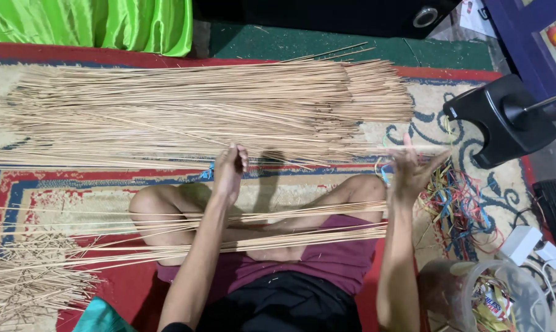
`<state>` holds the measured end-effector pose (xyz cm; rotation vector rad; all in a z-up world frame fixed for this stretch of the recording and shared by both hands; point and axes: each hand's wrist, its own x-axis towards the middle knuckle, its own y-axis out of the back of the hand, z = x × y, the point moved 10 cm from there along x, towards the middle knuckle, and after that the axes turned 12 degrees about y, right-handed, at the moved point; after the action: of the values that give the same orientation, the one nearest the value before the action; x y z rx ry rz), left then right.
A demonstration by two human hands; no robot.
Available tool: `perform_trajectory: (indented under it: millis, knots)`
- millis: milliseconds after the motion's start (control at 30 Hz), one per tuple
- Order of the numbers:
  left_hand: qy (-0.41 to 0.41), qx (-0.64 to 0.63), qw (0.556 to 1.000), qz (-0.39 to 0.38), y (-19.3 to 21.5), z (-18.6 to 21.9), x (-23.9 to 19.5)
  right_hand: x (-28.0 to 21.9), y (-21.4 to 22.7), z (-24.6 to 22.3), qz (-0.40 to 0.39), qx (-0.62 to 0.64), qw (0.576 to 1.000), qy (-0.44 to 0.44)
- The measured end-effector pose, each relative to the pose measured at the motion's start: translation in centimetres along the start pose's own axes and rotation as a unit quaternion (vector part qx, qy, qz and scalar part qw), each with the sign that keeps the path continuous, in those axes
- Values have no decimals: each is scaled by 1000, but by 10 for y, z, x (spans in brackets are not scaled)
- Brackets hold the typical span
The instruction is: Bundle thin wooden sticks together using elastic bands.
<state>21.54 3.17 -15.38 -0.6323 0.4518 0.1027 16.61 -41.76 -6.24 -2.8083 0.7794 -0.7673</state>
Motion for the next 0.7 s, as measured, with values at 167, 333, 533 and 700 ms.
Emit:
perform_trajectory:
  millis: [167,333,533,700]
  knots:
    - [-12,25,999,-45,-57,-9,-54,-40,-55,0,13,85,994,-63]
    - [-158,-103,978,89,21,35,-77,-54,-49,-14,52,77,992,-81]
    - [-115,66,991,13,-34,34,-122,-107,-125,-8,-122,69,981,-137]
    - [-191,29,977,94,20,33,-112,-115,-123,-29,-69,100,982,-145]
